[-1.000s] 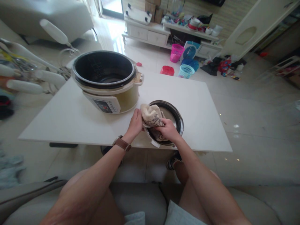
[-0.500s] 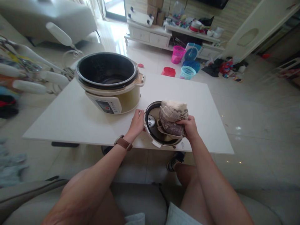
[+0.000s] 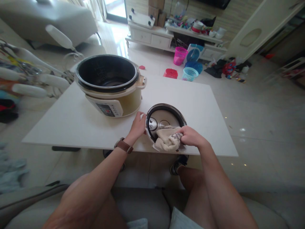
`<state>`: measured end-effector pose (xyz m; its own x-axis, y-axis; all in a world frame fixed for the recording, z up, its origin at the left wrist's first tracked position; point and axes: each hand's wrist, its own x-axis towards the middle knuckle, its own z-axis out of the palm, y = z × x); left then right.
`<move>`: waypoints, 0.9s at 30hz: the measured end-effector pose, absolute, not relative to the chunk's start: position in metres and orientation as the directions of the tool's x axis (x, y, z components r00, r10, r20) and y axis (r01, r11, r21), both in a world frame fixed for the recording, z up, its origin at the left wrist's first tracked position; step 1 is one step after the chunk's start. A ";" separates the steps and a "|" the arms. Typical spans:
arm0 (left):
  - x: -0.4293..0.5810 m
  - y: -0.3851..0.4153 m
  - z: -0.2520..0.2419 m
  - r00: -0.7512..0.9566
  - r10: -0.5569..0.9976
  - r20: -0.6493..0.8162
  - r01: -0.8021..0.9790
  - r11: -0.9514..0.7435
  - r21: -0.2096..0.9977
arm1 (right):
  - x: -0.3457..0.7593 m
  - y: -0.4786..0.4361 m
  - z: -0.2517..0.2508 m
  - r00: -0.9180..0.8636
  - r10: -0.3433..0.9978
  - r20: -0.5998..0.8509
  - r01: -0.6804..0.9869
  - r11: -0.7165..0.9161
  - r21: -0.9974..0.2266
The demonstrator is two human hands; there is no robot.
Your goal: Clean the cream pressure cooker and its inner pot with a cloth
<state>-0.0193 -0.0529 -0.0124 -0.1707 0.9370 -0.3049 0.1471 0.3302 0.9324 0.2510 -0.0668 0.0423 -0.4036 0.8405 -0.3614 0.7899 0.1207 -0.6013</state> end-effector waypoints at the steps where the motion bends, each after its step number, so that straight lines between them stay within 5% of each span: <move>1: -0.019 -0.053 -0.012 -0.171 0.937 -0.303 0.140 0.328 0.934 | 0.257 -0.065 0.041 -0.337 0.892 -0.301 0.818 0.119 -0.563; 5: -0.019 -0.052 -0.013 -0.161 0.937 -0.310 0.108 0.329 0.938 | 0.269 -0.061 0.032 -0.049 0.998 0.042 0.835 0.064 -0.546; 9: -0.019 -0.053 -0.012 -0.154 0.937 -0.314 0.115 0.332 0.936 | 0.263 -0.062 0.030 0.217 0.909 0.354 0.732 0.088 -0.675; 12: -0.019 -0.054 -0.009 -0.154 0.940 -0.305 0.129 0.325 0.937 | 0.251 -0.064 0.033 0.281 0.852 0.442 0.706 0.128 -0.696; 15: -0.019 -0.054 -0.007 -0.155 0.937 -0.313 0.137 0.334 0.933 | 0.234 -0.065 0.032 0.111 0.906 0.409 0.772 0.180 -0.609; 20: -0.020 -0.053 -0.010 -0.155 0.938 -0.309 0.138 0.330 0.934 | 0.209 -0.064 0.017 -0.253 0.965 0.067 0.843 0.254 -0.474; 27: -0.020 -0.054 -0.011 -0.150 0.939 -0.310 0.124 0.329 0.936 | 0.200 -0.066 0.002 -0.273 0.953 -0.134 0.927 0.223 -0.300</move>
<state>-0.0199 -0.0537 -0.0110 -0.1503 0.9389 -0.3095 0.1240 0.3285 0.9363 0.2001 -0.0662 0.0020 -0.2728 0.9526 -0.1344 0.9273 0.2232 -0.3004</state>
